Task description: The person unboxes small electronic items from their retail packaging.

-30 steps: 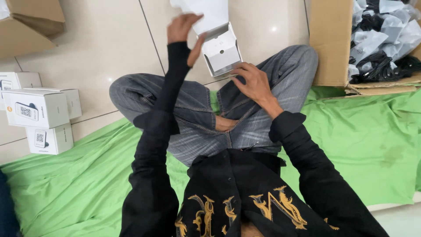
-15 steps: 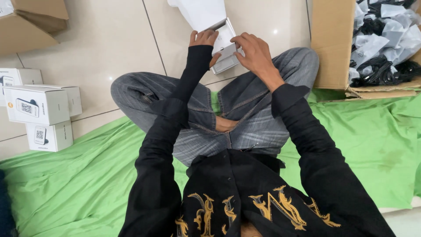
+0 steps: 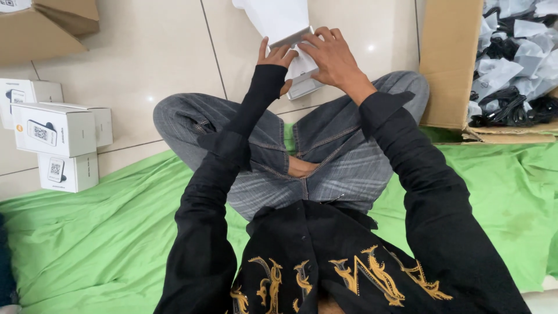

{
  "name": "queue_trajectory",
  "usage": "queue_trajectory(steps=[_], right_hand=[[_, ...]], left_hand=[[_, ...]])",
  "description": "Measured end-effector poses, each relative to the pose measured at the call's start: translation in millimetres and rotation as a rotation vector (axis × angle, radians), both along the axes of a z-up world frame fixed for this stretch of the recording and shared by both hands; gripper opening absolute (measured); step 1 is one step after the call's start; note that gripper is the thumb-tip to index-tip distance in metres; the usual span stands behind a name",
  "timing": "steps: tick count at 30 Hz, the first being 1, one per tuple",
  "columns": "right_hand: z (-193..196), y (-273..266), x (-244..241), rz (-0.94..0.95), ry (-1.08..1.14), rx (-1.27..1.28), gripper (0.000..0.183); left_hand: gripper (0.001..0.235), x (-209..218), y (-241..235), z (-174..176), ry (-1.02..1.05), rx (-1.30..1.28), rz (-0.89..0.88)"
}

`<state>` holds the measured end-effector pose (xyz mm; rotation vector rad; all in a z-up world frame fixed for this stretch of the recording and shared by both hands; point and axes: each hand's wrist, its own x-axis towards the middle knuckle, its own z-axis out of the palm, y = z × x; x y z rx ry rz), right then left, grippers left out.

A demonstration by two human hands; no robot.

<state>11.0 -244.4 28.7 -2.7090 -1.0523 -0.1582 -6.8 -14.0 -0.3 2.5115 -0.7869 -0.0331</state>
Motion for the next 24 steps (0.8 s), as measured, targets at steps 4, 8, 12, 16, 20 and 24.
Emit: queue_trajectory(steps=[4, 8, 12, 16, 20, 24], right_hand=[[-2.6, -0.6, -1.0, 0.026, -0.037, 0.048, 0.081], [37.3, -12.7, -4.3, 0.061, -0.068, 0.104, 0.081], [84.8, -42.6, -7.8, 0.048, -0.157, 0.168, 0.071], [89.8, -96.1, -8.9, -0.206, -0.038, 0.274, 0.062], [-12.7, -168.7, 8.3, -0.297, -0.019, 0.445, 0.056], [-48.1, -191.3, 5.8, -0.371, -0.113, 0.165, 0.063]], left_hand=[[0.073, -10.2, 0.5, 10.2, -0.103, 0.006, 0.013], [0.083, -17.5, -0.3, 55.6, -0.167, 0.01, 0.016], [0.094, -8.9, -4.7, 93.1, -0.336, -0.024, -0.023], [0.089, 20.0, -17.6, 80.3, -0.46, -0.167, 0.007], [0.076, 24.3, -18.3, 43.8, -0.351, -0.269, 0.047], [0.054, 17.1, -10.6, 31.8, -0.196, -0.233, 0.107]])
